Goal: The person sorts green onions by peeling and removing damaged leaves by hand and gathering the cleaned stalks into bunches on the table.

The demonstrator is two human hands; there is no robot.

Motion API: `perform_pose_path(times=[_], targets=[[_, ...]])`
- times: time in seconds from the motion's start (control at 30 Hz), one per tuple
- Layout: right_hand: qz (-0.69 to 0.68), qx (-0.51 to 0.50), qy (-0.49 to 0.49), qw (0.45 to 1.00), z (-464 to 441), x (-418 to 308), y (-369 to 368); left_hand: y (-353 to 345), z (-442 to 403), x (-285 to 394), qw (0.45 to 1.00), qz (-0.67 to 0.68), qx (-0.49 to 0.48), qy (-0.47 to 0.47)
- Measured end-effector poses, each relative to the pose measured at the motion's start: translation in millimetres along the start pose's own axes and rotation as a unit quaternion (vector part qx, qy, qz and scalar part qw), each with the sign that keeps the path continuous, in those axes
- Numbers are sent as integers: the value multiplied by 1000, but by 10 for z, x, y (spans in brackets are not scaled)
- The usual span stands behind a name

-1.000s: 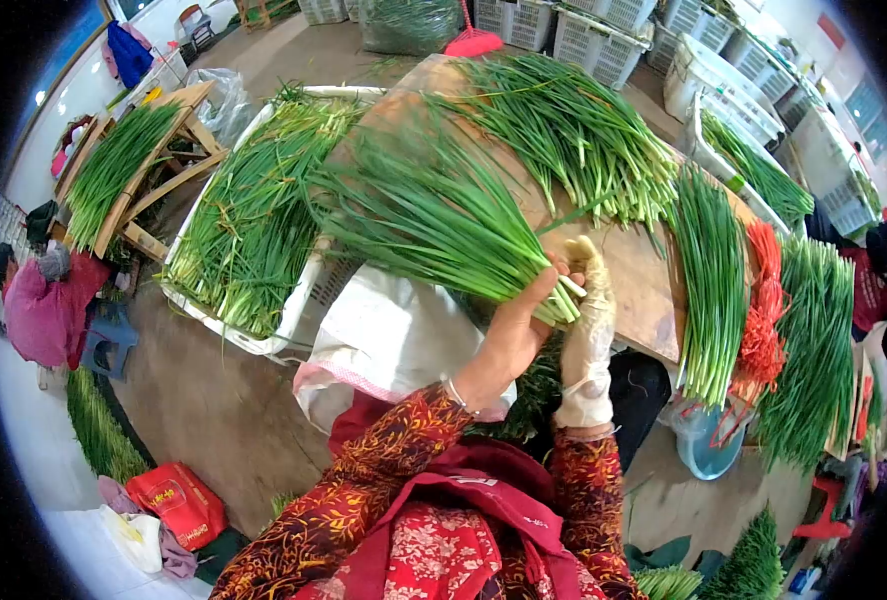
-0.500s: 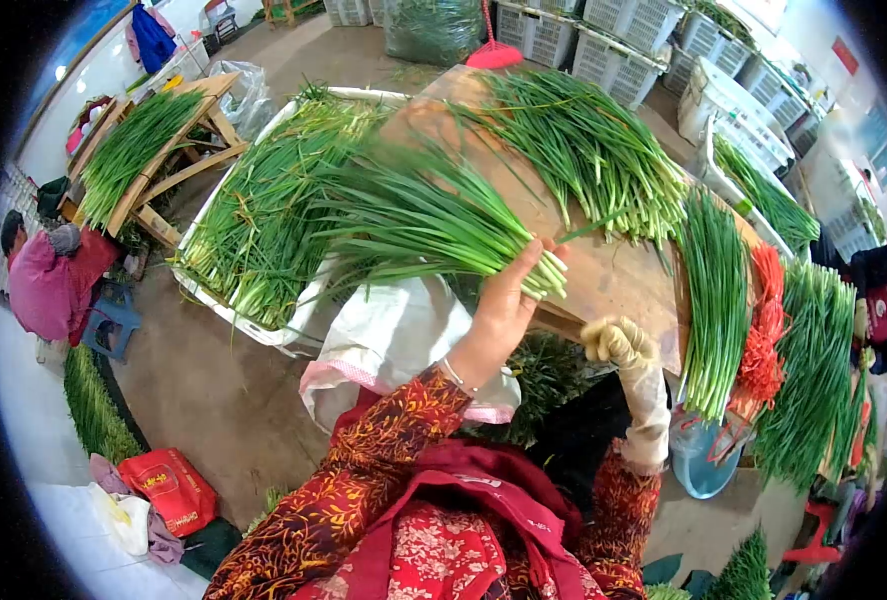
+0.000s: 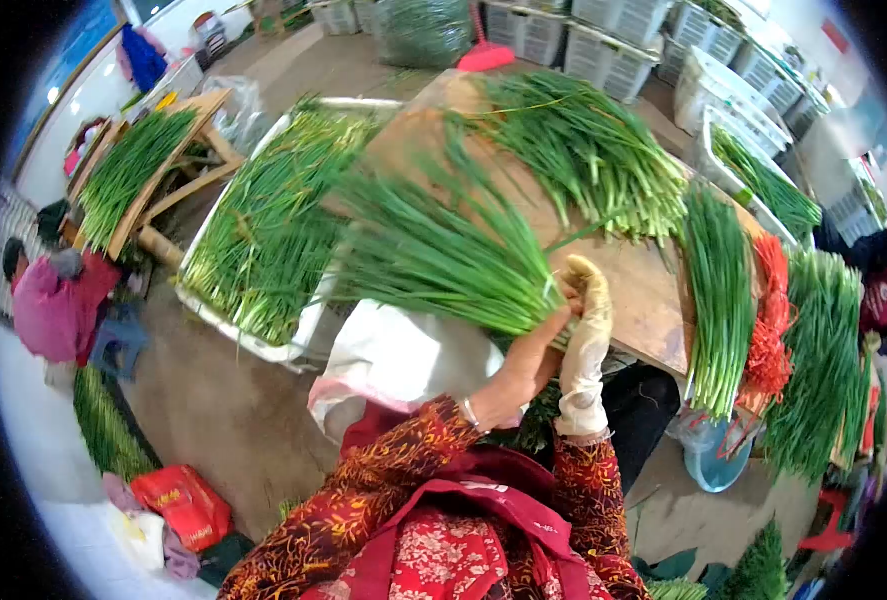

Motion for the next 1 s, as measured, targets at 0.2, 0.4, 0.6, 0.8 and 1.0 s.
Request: perform_pose_path(times=[0.2, 0.4, 0.6, 0.8, 1.0], targets=[[42, -109, 10, 993, 252, -466, 477, -340, 180, 389, 972, -81, -115, -188], [133, -39, 13, 990, 499, -928, 1195, -836, 381, 34, 960, -176, -188, -106], [237, -36, 330, 913, 502, -1968, 840, -1073, 572, -344, 967, -186, -171, -38], [468, -163, 465, 734, 313, -1893, 406, -870, 466, -322, 928, -313, -186, -77], [13, -205, 19, 978, 257, -1657, 886, -708, 455, 172, 942, -312, -88, -86]])
Point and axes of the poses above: each hand's wrist, its own z-axis away from the middle knuckle, its own y-axis out of the back of the hand, x = y × z, the point moved 7 cm from there along -z, towards the middle knuckle, and after that the axes turned 13 degrees about x, right-handed, at the moved point
